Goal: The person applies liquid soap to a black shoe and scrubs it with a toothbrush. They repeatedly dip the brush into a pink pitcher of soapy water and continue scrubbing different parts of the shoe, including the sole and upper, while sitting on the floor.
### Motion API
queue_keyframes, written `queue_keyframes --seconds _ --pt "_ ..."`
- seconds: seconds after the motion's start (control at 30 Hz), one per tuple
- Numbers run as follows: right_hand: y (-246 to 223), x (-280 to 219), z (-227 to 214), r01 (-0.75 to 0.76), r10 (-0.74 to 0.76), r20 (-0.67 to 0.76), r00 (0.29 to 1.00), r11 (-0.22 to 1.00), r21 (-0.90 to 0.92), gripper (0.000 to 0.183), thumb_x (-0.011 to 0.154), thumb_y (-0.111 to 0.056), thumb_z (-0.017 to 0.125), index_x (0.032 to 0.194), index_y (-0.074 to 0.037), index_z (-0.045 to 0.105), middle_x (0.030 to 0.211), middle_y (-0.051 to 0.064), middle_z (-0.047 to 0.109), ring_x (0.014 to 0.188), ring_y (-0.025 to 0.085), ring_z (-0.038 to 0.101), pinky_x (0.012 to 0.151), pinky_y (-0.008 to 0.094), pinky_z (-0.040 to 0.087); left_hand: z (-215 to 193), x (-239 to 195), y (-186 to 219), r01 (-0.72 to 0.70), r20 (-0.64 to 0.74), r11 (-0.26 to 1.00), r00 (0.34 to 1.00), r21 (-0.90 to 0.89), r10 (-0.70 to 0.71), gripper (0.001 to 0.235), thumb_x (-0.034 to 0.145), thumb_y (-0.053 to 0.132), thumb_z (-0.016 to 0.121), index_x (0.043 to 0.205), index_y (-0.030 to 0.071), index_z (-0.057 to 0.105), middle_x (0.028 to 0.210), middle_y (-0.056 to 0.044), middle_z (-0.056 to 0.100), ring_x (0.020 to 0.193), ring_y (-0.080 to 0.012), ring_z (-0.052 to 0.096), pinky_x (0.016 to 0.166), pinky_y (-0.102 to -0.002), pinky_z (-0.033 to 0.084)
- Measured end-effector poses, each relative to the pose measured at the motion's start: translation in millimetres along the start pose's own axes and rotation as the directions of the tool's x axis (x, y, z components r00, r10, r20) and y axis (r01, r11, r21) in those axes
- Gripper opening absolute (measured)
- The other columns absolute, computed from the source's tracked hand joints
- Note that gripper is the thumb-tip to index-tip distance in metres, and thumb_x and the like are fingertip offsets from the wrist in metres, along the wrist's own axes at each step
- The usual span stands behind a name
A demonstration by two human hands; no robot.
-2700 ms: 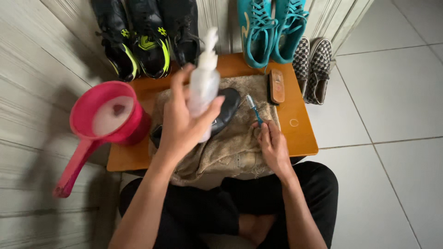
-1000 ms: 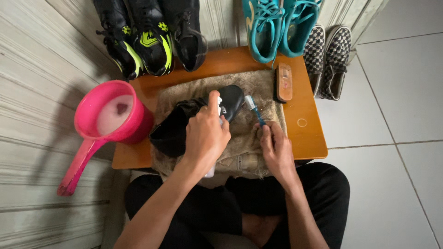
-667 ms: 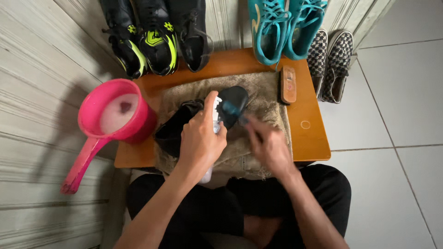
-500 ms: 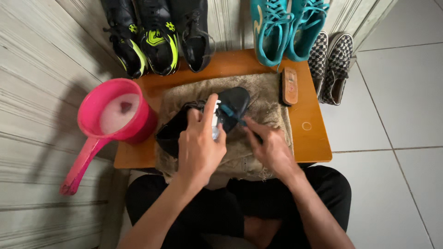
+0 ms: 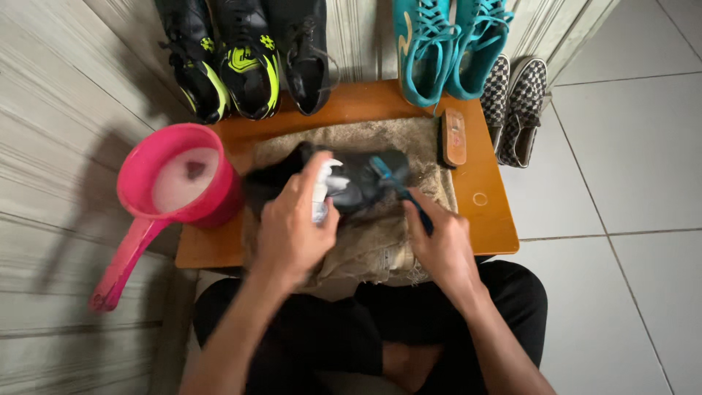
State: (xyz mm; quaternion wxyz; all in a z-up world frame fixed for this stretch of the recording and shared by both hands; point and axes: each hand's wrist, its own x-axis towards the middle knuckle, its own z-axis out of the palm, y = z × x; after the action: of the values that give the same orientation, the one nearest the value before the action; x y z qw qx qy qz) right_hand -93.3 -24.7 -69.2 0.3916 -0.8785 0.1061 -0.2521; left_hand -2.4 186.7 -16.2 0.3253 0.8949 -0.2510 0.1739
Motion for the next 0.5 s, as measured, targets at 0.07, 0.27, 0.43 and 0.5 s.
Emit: queue_keyframes --seconds 0.07,0.27,0.43,0.5 --pt "-2.4 -7.1 -3.1 0.006 -0.009 -0.081 0.997 0.999 -0.036 0.025 0.104 -0.023 0.073 0.122 -0.008 0.083 0.093 0.022 0.081 0.091 0.042 0.078 0.068 0.050 0.059 -9.7 11.6 -28.5 -0.216 0.182 0.976 0.961 0.014 0.210 0.076 0.087 0.017 0.073 0.160 0.027 0.054 0.104 -0.018 0.075 0.089 -0.0474 0.075 0.071 -0.058 0.059" --pt "-2.8 -28.6 6.6 -0.055 0.049 -0.094 0.994 0.996 -0.063 0.021 0.102 -0.023 0.076 0.112 -0.006 0.083 0.082 0.020 0.080 0.082 0.041 0.079 0.064 0.047 0.061 -19.3 8.3 -37.4 -0.252 0.136 0.954 0.963 0.163 0.232 0.078 0.089 0.018 0.073 0.161 0.036 0.052 0.112 -0.011 0.062 0.068 -0.0436 0.072 0.061 -0.058 0.062" --pt "-7.4 -30.9 5.6 -0.068 0.058 -0.121 0.991 0.994 -0.081 0.021 0.106 -0.022 0.072 0.113 -0.005 0.081 0.084 0.022 0.079 0.085 0.042 0.078 0.064 0.050 0.060 -3.0 -5.8 1.1 -0.236 0.145 0.970 0.963 0.061 0.226 0.075 0.093 0.012 0.071 0.163 0.030 0.051 0.095 -0.016 0.068 0.058 -0.0386 0.072 0.049 -0.049 0.060" --pt "-8.4 -32.5 6.6 -0.065 0.057 -0.115 0.992 0.996 -0.068 0.021 0.107 -0.022 0.071 0.114 -0.004 0.080 0.085 0.023 0.079 0.087 0.043 0.078 0.065 0.051 0.060 5.6 -1.5 13.9 -0.219 0.200 0.976 0.956 -0.008 0.216 0.077 0.096 0.005 0.068 0.168 0.023 0.045 0.086 -0.024 0.073 0.052 -0.0362 0.072 0.043 -0.042 0.058"
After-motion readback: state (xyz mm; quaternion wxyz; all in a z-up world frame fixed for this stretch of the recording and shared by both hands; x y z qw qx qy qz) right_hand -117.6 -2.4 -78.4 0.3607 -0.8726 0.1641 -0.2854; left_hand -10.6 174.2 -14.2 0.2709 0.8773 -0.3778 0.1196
